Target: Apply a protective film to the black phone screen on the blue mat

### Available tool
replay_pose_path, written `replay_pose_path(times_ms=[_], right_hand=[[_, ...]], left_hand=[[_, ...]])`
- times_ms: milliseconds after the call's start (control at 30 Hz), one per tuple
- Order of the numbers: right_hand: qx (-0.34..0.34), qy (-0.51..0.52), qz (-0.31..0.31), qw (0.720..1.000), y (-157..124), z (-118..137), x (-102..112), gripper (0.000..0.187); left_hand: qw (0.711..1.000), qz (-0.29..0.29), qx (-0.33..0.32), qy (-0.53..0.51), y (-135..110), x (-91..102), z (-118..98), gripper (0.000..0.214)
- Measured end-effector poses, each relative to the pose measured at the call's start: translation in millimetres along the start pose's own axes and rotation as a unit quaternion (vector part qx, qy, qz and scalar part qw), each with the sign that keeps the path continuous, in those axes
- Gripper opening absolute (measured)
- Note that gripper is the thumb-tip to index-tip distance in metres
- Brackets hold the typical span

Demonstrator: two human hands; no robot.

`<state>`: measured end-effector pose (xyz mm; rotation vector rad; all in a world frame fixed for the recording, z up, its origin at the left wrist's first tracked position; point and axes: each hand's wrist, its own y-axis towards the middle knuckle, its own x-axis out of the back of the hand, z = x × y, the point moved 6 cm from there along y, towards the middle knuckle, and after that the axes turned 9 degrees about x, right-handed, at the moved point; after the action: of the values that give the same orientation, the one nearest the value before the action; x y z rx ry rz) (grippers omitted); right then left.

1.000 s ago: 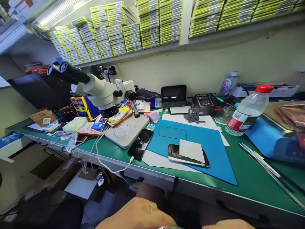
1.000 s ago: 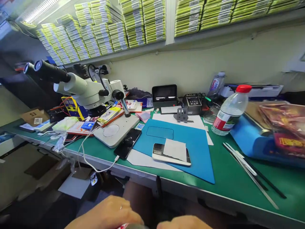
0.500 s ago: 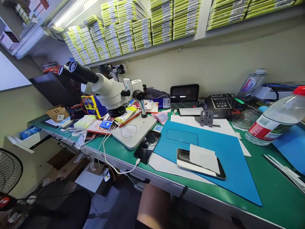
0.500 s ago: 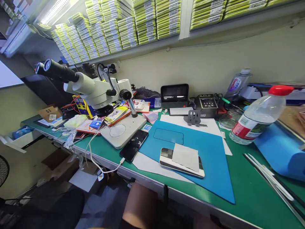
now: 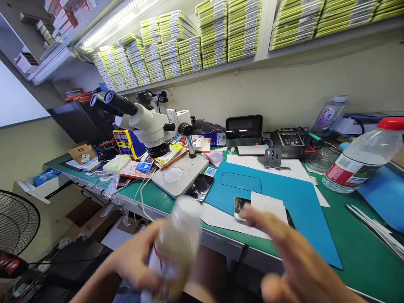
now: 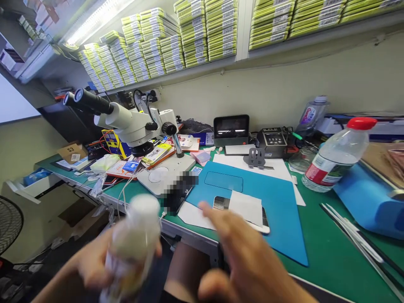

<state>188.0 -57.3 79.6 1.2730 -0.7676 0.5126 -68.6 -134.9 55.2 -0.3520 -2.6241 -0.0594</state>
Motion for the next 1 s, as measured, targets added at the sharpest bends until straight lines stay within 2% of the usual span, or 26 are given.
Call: replay_pose_path(times_ms=[33, 67, 133, 200, 267, 400, 500, 567, 667, 733, 800, 833, 867, 900, 933, 1000], right_hand=[[-0.042, -0.018, -0.023, 0.999, -5, -19, 6, 0.061], [-0.095, -0.038, -0.008, 0.995, -13, -39, 6, 0.051], [-0.160, -0.089, 0.005, 0.983, -33, -69, 4, 0.042], [-0.171, -0.123, 0.038, 0.977, -51, -84, -6, 0.046], [-0.146, -0.139, 0.080, 0.976, -63, -83, -21, 0.054], [-0.096, -0.133, 0.147, 0.975, -69, -54, -44, 0.066], [-0.098, -0.106, 0.157, 0.977, -65, -36, -50, 0.066], [-0.114, -0.096, 0.149, 0.978, -58, -33, -54, 0.069], [-0.138, -0.077, 0.160, 0.974, -40, -39, -69, 0.079], [-0.159, -0.055, 0.185, 0.968, -24, -47, -84, 0.086], [-0.182, -0.038, 0.209, 0.960, -9, -54, -97, 0.093], [-0.194, -0.037, 0.219, 0.956, -4, -56, -102, 0.096], [-0.204, -0.041, 0.226, 0.952, -1, -56, -106, 0.098], [-0.210, -0.049, 0.227, 0.950, 0, -55, -109, 0.099], [-0.213, -0.060, 0.222, 0.950, -2, -52, -110, 0.098], [-0.200, -0.082, 0.197, 0.956, -11, -42, -109, 0.093]], left_hand=[[0.995, -0.075, 0.037, -0.052, 1, 22.3, 5, 0.067], [0.980, -0.171, 0.061, -0.077, 3, 45.7, 10, 0.064], [0.929, -0.361, 0.065, -0.049, 8, 86.0, 18, 0.069], [0.899, -0.436, 0.045, -0.013, 25, 105.7, 25, 0.070], [0.879, -0.474, 0.040, 0.026, 43, 115.0, 33, 0.067], [0.857, -0.506, 0.069, 0.071, 64, 118.8, 53, 0.063], [0.858, -0.499, 0.090, 0.076, 69, 118.0, 66, 0.064], [0.862, -0.496, 0.089, 0.058, 70, 117.3, 72, 0.066], [0.862, -0.498, 0.085, 0.036, 62, 109.7, 72, 0.076], [0.843, -0.533, 0.065, 0.038, 47, 96.8, 65, 0.080], [0.804, -0.592, 0.008, 0.063, 23, 74.8, 50, 0.072], [0.791, -0.605, -0.034, 0.086, 13, 59.7, 40, 0.062], [0.791, -0.597, -0.072, 0.115, 8, 42.4, 29, 0.048], [0.811, -0.553, -0.105, 0.156, 9, 22.9, 18, 0.037], [0.842, -0.482, -0.139, 0.199, 15, 1.4, 6, 0.030], [0.897, -0.324, -0.172, 0.246, 36, -38.2, -11, 0.032]])
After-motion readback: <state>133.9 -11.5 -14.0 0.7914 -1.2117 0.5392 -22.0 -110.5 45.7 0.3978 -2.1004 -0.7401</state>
